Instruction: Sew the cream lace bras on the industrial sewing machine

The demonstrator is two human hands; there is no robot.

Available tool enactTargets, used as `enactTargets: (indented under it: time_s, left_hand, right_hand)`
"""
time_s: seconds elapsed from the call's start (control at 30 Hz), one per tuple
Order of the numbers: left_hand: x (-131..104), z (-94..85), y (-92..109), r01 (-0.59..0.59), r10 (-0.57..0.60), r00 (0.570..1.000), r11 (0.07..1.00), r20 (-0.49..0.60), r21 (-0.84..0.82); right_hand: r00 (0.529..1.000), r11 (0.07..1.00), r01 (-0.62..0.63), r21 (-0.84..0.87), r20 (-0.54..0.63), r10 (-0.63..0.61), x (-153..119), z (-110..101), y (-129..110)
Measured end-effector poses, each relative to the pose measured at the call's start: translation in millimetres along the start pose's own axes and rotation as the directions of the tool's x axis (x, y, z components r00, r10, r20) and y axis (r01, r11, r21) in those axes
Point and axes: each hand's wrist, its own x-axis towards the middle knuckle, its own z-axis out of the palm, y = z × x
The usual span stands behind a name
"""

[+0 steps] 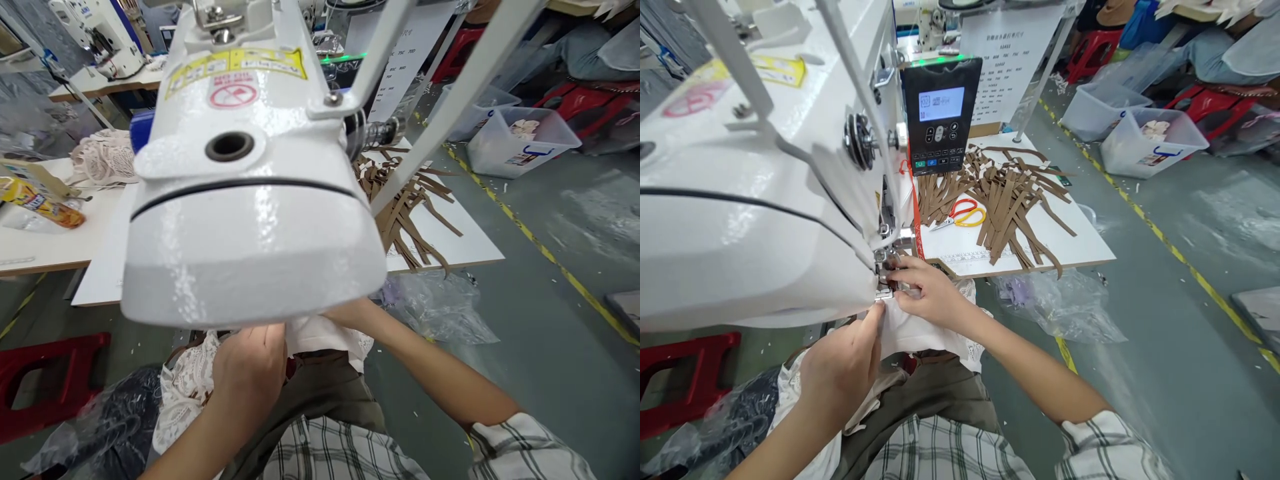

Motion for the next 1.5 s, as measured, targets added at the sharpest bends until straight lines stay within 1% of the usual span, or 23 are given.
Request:
enactTargets:
  time_s: [0.2, 0.37, 0.47, 0.57, 0.6, 0.67, 0.7, 0.77, 0.8, 0.87, 0.93, 0.97, 1.03, 1.07, 1.1, 1.17, 1.2, 1.27, 1.33, 1.37, 1.43, 1.47, 1.5]
  left_hand:
    - [-3, -2.2, -6, 0.035, -0.035, 0.999, 0.999, -0.003, -0.019]
    - [-7, 1.8, -8, 0.059, -0.058, 0.998, 0.992, 0.014, -0.116]
    - [-12, 3.8, -10, 0.15, -0.146, 0.989, 0.977, 0.036, -0.149]
    - [-19, 2.6, -11, 0.285, -0.277, 0.959, 0.929, 0.067, -0.236]
    - [-21, 1.5, -12, 0.335, -0.324, 0.942, 0.894, 0.087, -0.297]
    - [-22, -1.9, -14, 0.44, -0.409, 0.896, 0.78, 0.17, -0.444]
    - [-22, -3.9, -16, 0.488, -0.434, 0.871, 0.708, 0.232, -0.51]
    - [-20, -8.1, -22, 0.561, -0.429, 0.827, 0.574, 0.364, -0.597]
    - [-19, -10.0, -25, 0.584, -0.403, 0.811, 0.525, 0.424, -0.619]
    - [-18, -12.7, -33, 0.605, -0.322, 0.796, 0.471, 0.513, -0.642]
    - [-18, -13.8, -36, 0.592, -0.189, 0.798, 0.427, 0.573, -0.684]
    - [-20, -13.9, -36, 0.58, -0.097, 0.799, 0.385, 0.593, -0.718]
    - [-25, -14.1, -31, 0.587, 0.073, 0.784, 0.238, 0.617, -0.774]
    - [-29, -14.7, -29, 0.606, 0.111, 0.774, 0.156, 0.623, -0.78]
    - [-33, -16.0, -27, 0.622, 0.098, 0.772, 0.085, 0.628, -0.778]
    - [-43, -20.8, -28, 0.637, -0.025, 0.771, 0.016, 0.637, -0.771]
    - [-49, -23.9, -31, 0.64, -0.096, 0.766, 0.02, 0.636, -0.768]
    - [-59, -30.0, -40, 0.657, -0.179, 0.75, 0.089, 0.637, -0.748]
    - [-68, -32.2, -51, 0.677, -0.193, 0.736, 0.21, 0.649, -0.705]
    - [-72, -30.7, -55, 0.681, -0.184, 0.73, 0.273, 0.658, -0.68]
    - [-78, -21.3, -61, 0.679, -0.204, 0.722, 0.388, 0.661, -0.623]
    - [-82, -13.5, -61, 0.68, -0.267, 0.723, 0.438, 0.638, -0.588]
    - [-86, -4.0, -60, 0.689, -0.365, 0.721, 0.472, 0.589, -0.55]
  right_hand:
    - [0.999, 0.995, -0.043, 0.091, -0.005, 0.043, -6, 3, -3]
    - [0.991, 0.985, -0.127, 0.114, -0.025, 0.131, -14, 2, -4]
    - [0.993, 0.987, -0.117, 0.107, -0.022, 0.12, -18, 4, -3]
    - [0.991, 0.989, -0.121, 0.083, -0.045, 0.125, -22, 7, 0]
    - [0.989, 0.988, -0.133, 0.079, -0.05, 0.137, -24, 8, 2]
    - [0.987, 0.987, -0.153, 0.054, -0.05, 0.156, -27, 8, 7]
    - [0.986, 0.987, -0.157, 0.026, -0.043, 0.158, -29, 8, 10]
    - [0.989, 0.988, -0.146, -0.056, -0.001, 0.146, -35, 6, 14]
    - [0.99, 0.986, -0.136, -0.096, 0.032, 0.139, -39, 5, 14]
    - [0.986, 0.984, -0.114, -0.135, 0.109, 0.129, -49, 5, 8]
    - [0.974, 0.99, -0.101, -0.095, 0.194, 0.118, -63, 7, -5]
    - [0.965, 0.994, -0.098, -0.048, 0.238, 0.107, -71, 9, -14]
    - [0.945, 0.993, -0.099, 0.066, 0.32, 0.073, -86, 16, -33]
    - [0.938, 0.986, -0.106, 0.127, 0.343, 0.056, -91, 21, -42]
    - [0.935, 0.975, -0.119, 0.186, 0.35, 0.048, -95, 28, -48]
    - [0.936, 0.942, -0.171, 0.289, 0.346, 0.064, -97, 44, -53]
    - [0.934, 0.919, -0.205, 0.337, 0.349, 0.081, -94, 55, -52]
    - [0.923, 0.854, -0.275, 0.441, 0.371, 0.106, -84, 81, -43]
    - [0.906, 0.731, -0.376, 0.569, 0.39, 0.163, -71, 109, -31]
    - [0.898, 0.655, -0.426, 0.624, 0.38, 0.222, -65, 122, -25]
    - [0.88, 0.554, -0.465, 0.691, 0.294, 0.373, -56, 143, -14]
    - [0.872, 0.549, -0.455, 0.701, 0.226, 0.434, -55, 151, -9]
    - [0.87, 0.574, -0.431, 0.696, 0.152, 0.469, -55, 156, -5]
